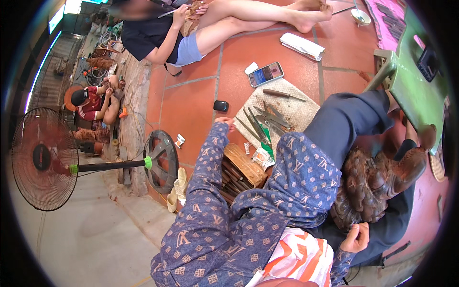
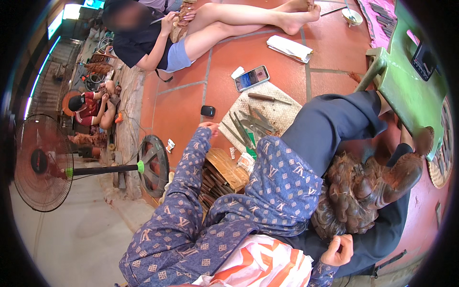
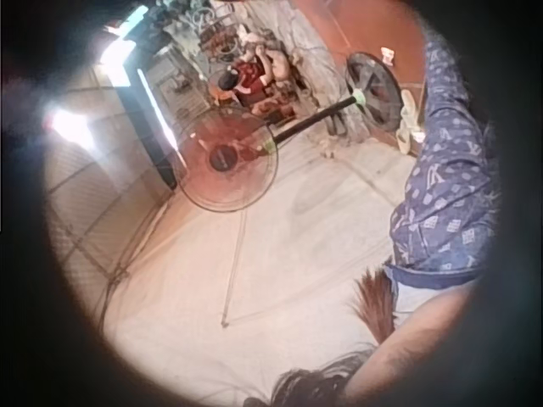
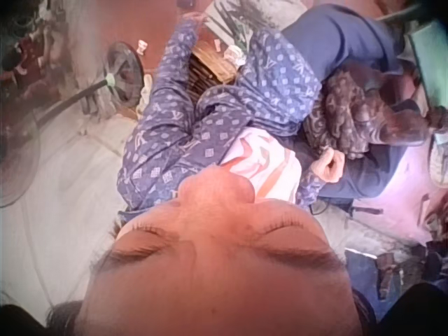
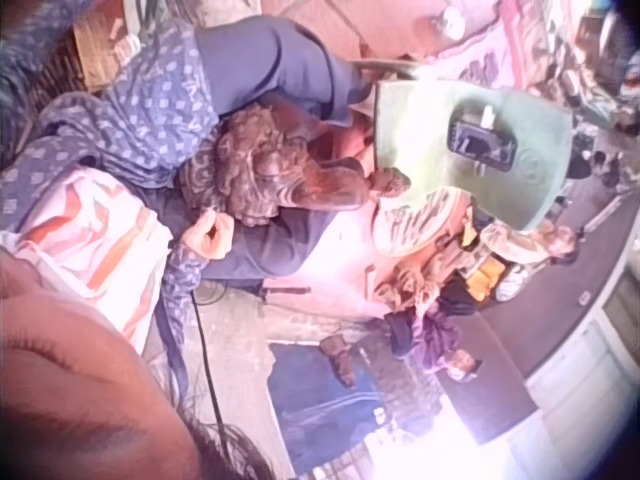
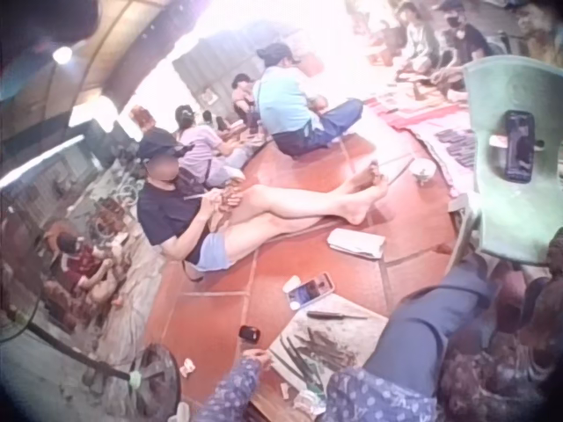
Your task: The person sits on the floor and carves a wooden figurine using a small knife. They hold the figurine in their left hand and carefully shape the details with the knife in their right hand, occasionally rotating the object to access different areas.
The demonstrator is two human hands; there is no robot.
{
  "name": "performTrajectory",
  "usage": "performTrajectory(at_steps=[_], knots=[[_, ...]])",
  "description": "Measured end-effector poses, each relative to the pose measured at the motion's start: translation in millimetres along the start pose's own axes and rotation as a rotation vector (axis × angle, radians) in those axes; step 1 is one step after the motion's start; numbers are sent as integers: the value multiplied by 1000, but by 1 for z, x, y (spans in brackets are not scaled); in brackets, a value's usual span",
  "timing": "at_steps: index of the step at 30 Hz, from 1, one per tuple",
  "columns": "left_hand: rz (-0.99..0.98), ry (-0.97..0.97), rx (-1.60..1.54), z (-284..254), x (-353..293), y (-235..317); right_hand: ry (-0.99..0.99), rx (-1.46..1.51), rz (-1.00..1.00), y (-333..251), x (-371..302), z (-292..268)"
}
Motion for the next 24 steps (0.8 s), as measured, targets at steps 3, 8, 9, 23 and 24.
performTrajectory(at_steps=[3, 8, 9, 23, 24], knots=[[17, -196, 76, 45, -3, 3, 62, -9, -217, -1, 17, 6], [-151, -239, 235, 138, -10, 11, 71, -68, -221, 1, 23, 9], [-182, -227, 305, 149, -9, 10, 60, -67, -240, 2, 24, 9], [-282, 37, 610, 184, -1, 9, -8, -54, -211, 24, 21, 5], [-296, 30, 590, 187, 1, 8, -3, -57, -229, 23, 24, 6]])
Point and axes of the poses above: each hand's wrist, its own x-axis towards the middle knuckle, its own z-axis out of the palm, y = z × x, the point moved 1 cm from there along x, towards the middle knuckle, and after that the axes turned 10 degrees about -y, right-handed, at the moved point
